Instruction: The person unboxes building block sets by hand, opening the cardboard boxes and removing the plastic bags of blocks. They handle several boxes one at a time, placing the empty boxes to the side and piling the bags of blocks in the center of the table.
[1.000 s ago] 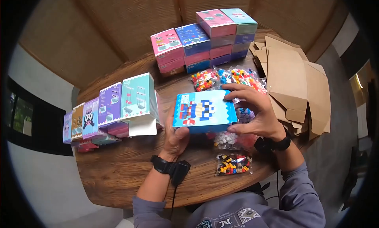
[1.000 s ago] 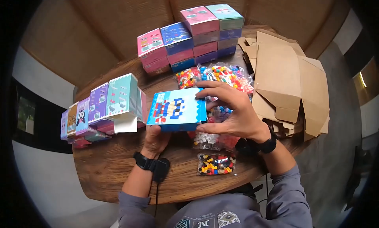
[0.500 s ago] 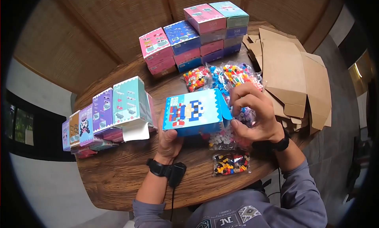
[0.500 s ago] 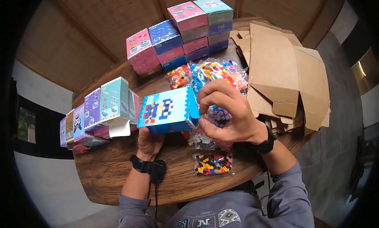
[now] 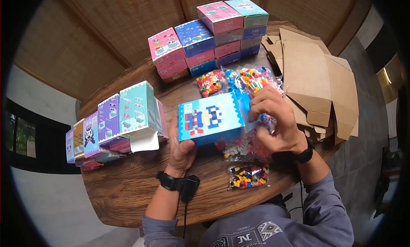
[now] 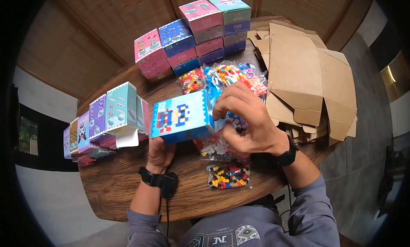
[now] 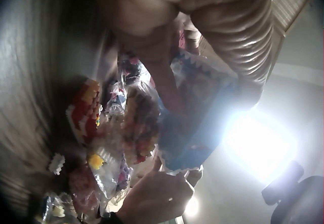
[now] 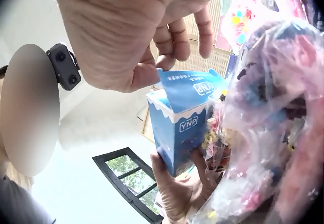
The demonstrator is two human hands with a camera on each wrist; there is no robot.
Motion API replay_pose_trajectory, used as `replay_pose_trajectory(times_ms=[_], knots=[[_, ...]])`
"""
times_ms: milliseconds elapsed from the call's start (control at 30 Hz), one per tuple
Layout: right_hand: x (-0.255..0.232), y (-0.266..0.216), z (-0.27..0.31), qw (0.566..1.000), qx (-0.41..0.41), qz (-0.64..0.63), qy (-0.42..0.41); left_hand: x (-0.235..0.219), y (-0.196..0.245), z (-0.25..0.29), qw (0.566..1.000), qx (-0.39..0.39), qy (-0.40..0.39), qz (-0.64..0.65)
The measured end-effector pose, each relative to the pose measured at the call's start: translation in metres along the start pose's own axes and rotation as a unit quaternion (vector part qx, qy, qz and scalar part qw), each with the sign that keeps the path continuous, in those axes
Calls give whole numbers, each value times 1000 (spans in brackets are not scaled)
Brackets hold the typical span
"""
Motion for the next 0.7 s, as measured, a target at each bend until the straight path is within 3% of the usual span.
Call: replay_pose_trajectory(times_ms=[133, 200, 267, 333, 433, 633, 700], knots=[[-4, 4, -1, 999, 26, 0, 30, -7, 0, -1, 1000, 3, 15, 22], [-1, -5, -7, 1000, -20, 8, -2, -7, -1, 0, 1000, 2, 4, 18], [4, -1, -4, 999, -8, -22, -42, -8, -3, 2, 1000, 0, -16, 5], [15, 12, 8, 990, 60, -91, -91, -9, -4, 4, 1000, -6, -13, 15], [17, 13, 9, 973, 159, -144, -78, -13, -7, 5, 1000, -14, -12, -2], [16, -1, 4, 999, -3, -37, -32, -12, -8, 5, 1000, -15, -2, -1], [18, -3, 5, 998, -11, -39, -46, -13, -9, 5, 1000, -21, -6, 3]])
Point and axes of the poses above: each hand's wrist, its own z-axis away from the middle knuckle, its own x-axis out of the palm, y = z × x, the point moved 10 cm from there along -z, towards the middle knuckle, and after that the axes turned 7 degrees about y, right-handed, at the moved point
